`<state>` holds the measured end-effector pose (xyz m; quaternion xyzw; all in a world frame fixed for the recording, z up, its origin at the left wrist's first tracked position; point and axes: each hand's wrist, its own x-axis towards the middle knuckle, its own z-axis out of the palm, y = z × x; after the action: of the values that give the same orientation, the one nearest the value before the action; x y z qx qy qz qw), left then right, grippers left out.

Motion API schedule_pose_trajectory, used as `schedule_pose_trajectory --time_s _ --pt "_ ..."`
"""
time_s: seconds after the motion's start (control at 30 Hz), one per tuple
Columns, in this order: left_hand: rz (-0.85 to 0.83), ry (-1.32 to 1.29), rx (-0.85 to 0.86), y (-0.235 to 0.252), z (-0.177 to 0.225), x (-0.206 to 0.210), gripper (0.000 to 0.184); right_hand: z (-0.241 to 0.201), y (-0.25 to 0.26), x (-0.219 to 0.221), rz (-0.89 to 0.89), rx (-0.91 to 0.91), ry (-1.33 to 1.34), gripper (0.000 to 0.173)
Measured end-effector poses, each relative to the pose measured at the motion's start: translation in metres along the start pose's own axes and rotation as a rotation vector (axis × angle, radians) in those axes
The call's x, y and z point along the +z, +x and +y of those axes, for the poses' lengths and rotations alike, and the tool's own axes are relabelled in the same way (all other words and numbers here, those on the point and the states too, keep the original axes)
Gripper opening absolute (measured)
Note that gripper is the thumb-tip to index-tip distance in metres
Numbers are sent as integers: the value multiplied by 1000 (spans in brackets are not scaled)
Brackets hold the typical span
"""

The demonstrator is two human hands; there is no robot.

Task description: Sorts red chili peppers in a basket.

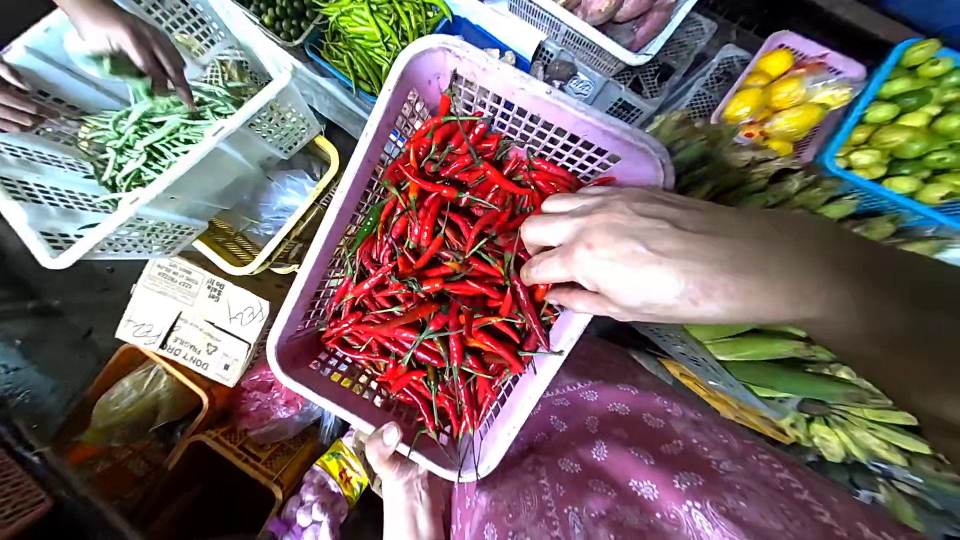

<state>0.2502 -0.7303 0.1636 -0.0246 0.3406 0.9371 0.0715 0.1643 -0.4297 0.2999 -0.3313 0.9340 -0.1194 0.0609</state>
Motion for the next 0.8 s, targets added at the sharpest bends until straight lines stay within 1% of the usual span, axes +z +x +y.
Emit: schedule_pose_trajectory --time_s 0.07,0.13,0.23,0.33,0.4,0.5,0.57,0.67,0.7,0.73,0.8 --pt "-19 -21 -36 -1 -1 -3 25 3 1 1 -22 -14 12 16" --pt "-54 -35 -54 0 -1 2 25 9 -1 -2 8 -12 89 15" --pt "-78 0 -8 3 1 7 22 20 -11 -18 163 -9 323 12" --pt "-8 20 47 3 0 1 24 24 -36 -35 301 -57 429 14" --pt "16 49 70 5 1 -5 23 25 -58 -37 327 -40 364 15" --pt "8 9 39 5 4 -18 26 24 -75 -28 273 54 176 24" --pt "-28 -16 21 4 6 -29 29 20 -70 -26 256 107 144 29" --pt "-71 1 79 8 7 -19 26 15 -41 -32 398 125 263 21" --pt "-91 10 87 6 6 -22 25 14 -25 -33 447 126 287 23" --pt "-73 20 88 5 6 -16 24 12 -8 -33 456 164 287 28" --pt "25 87 66 -4 4 -11 23 8 23 -33 331 326 322 44"
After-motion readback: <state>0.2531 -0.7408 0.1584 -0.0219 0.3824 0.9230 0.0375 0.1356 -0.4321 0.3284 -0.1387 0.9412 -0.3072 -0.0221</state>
